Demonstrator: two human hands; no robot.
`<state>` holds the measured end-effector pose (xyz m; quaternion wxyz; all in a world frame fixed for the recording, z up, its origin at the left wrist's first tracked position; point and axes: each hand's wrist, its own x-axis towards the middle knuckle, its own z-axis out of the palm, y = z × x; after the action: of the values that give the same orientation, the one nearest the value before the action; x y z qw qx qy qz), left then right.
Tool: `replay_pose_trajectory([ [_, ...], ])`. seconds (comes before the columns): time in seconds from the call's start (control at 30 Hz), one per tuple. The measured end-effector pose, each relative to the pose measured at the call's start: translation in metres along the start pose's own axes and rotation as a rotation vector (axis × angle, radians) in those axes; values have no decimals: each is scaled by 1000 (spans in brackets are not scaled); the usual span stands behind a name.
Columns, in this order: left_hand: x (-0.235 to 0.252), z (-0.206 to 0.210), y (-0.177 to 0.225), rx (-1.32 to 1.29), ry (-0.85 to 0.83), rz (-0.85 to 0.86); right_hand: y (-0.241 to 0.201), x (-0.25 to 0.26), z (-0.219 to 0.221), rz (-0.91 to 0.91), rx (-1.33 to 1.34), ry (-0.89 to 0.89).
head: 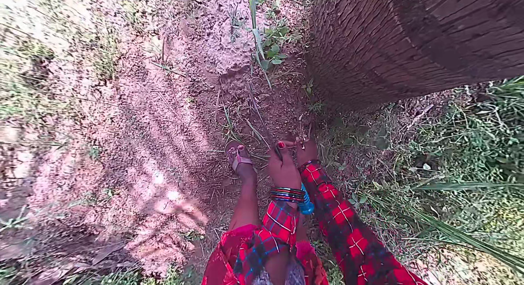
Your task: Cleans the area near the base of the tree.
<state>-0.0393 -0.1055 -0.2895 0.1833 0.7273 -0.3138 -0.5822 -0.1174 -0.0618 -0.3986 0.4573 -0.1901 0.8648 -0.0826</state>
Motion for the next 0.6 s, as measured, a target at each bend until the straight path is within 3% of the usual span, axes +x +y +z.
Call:
replay_pose_trajectory([
  [0.13,-2,0,-3,44,-59,18,24,55,-37,81,-87,133],
  [0.23,-4,1,-5,56,-65,-15,39,84,-47,239,-223,24],
  [0.33,-4,3,-8,60,-67,-26,49,97,-41,390,-196,-79],
  [0.6,-3,3,-12,65,-113,-35,48,100,-29,433,-137,-206],
])
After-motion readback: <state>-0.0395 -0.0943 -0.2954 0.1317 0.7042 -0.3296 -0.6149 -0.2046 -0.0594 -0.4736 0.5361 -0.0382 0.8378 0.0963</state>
